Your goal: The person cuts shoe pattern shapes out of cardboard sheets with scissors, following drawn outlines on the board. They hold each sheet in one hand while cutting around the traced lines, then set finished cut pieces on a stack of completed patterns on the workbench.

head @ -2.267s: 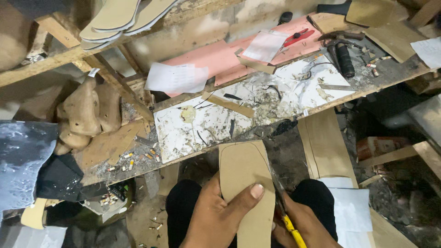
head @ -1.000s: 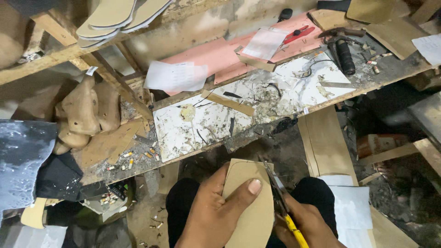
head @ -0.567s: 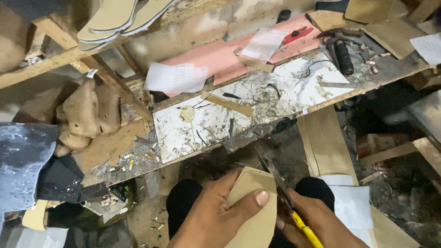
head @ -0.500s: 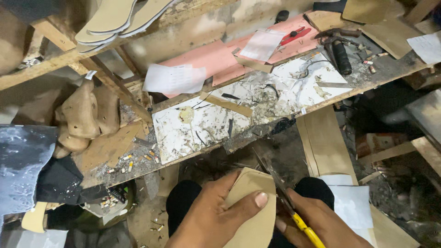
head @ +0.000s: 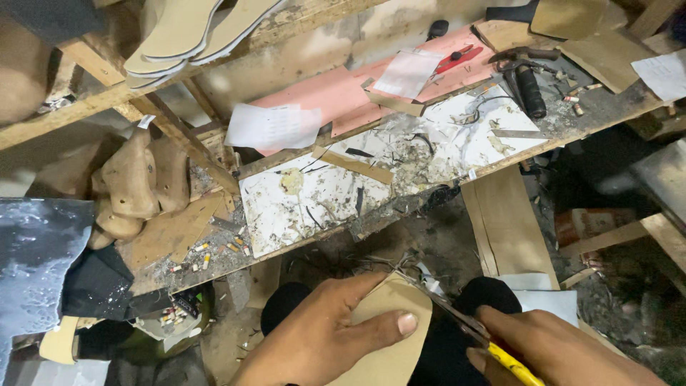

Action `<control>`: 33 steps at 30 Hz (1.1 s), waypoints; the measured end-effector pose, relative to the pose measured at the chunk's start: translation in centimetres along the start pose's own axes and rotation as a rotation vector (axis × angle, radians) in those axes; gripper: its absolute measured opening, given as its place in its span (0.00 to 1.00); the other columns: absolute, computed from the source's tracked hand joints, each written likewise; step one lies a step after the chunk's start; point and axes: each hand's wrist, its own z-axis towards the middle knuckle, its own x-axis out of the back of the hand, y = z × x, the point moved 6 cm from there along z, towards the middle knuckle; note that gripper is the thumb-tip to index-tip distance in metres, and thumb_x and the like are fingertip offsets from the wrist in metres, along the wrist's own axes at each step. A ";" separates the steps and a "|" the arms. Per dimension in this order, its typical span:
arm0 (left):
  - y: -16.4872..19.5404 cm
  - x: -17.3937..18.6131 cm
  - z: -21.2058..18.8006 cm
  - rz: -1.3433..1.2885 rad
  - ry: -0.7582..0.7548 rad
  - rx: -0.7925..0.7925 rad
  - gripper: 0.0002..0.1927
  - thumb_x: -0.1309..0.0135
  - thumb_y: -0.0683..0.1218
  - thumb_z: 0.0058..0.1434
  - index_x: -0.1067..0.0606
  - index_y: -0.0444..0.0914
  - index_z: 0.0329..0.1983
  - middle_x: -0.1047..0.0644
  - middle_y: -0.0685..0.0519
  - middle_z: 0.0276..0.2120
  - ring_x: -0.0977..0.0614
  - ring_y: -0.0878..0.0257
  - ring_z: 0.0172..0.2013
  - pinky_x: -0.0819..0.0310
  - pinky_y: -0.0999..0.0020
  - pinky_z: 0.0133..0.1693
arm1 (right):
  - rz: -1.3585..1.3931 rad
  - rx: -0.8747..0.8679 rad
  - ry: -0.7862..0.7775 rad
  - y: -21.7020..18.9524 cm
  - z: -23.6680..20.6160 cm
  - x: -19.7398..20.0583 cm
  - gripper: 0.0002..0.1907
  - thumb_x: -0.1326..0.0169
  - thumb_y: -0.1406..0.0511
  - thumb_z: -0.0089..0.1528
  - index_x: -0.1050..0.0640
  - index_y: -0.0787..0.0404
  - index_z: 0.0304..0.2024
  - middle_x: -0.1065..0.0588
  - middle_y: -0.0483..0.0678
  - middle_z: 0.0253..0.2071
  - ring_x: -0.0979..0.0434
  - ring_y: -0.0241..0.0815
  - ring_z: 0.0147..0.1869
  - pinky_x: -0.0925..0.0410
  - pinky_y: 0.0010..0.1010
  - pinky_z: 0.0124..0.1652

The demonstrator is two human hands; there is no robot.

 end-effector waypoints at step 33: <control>-5.4 -1.0 4.7 -0.753 0.813 -0.312 0.16 0.43 0.44 0.63 0.24 0.28 0.49 0.17 0.45 0.41 0.14 0.58 0.40 0.17 0.62 0.45 | 0.849 0.132 0.577 -6.7 6.2 -1.6 0.17 0.46 0.67 0.64 0.25 0.60 0.56 0.23 0.49 0.28 0.29 0.35 0.30 0.33 0.30 0.30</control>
